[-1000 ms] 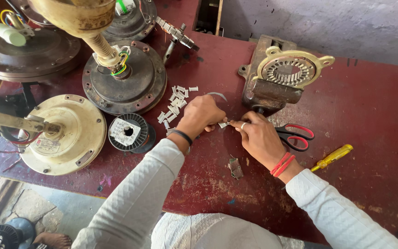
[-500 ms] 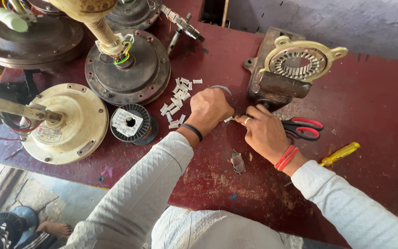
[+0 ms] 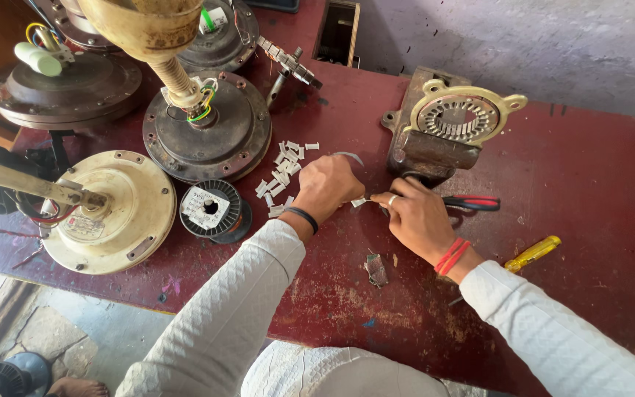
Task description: The person uses a yellow screwdriver to adjust a motor component clamped in a bench vise. They then cut small white plastic pieces with scissors and insert them into slots on the motor component, pressing them into place.
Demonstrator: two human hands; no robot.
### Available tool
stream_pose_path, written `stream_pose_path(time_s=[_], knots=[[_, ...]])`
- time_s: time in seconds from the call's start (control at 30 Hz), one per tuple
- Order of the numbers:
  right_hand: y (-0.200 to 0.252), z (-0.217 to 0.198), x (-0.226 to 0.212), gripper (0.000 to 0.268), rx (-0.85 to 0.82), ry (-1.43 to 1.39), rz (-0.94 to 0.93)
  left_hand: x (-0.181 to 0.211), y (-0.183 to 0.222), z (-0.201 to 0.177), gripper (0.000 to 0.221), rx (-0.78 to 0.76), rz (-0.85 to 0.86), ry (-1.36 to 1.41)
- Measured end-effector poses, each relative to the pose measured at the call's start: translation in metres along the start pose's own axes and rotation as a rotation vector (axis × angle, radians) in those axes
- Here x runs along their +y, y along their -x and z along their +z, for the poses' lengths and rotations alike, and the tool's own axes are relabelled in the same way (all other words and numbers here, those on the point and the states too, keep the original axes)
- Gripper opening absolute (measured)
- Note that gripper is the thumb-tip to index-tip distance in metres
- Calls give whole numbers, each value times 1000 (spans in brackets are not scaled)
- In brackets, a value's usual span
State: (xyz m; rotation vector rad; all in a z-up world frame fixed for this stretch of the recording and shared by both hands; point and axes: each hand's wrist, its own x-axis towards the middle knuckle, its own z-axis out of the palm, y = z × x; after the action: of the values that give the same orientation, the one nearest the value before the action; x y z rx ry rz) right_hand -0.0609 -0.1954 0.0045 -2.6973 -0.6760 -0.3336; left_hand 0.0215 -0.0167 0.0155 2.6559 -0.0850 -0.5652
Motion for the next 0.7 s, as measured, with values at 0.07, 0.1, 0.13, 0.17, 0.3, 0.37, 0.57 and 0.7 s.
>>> stream_pose_path(time_s=[0.07, 0.1, 0.13, 0.17, 0.3, 0.37, 0.57, 0.7], knots=[[2, 3, -1, 33, -7, 36, -6, 0, 0, -3, 30, -76, -17, 0], [1, 4, -1, 34, -6, 53, -8, 1, 0, -6, 31, -91, -26, -3], [0, 5, -1, 36, -4, 70, -9, 2, -1, -8, 31, -107, -34, -5], [0, 6, -1, 37, 7, 82, -26, 3, -1, -9, 31, -123, -44, -6], [-2, 8, -1, 38, 12, 99, -77, 4, -5, -8, 37, -70, -21, -9], [-2, 9, 0, 36, -5, 99, -95, 3, -6, -5, 37, -51, 2, -4], [-5, 7, 0, 35, -38, 112, -119, 0, -8, 3, 38, 6, 25, 15], [1, 9, -4, 35, -24, 144, -134, -1, -10, 14, 30, 78, 48, 16]])
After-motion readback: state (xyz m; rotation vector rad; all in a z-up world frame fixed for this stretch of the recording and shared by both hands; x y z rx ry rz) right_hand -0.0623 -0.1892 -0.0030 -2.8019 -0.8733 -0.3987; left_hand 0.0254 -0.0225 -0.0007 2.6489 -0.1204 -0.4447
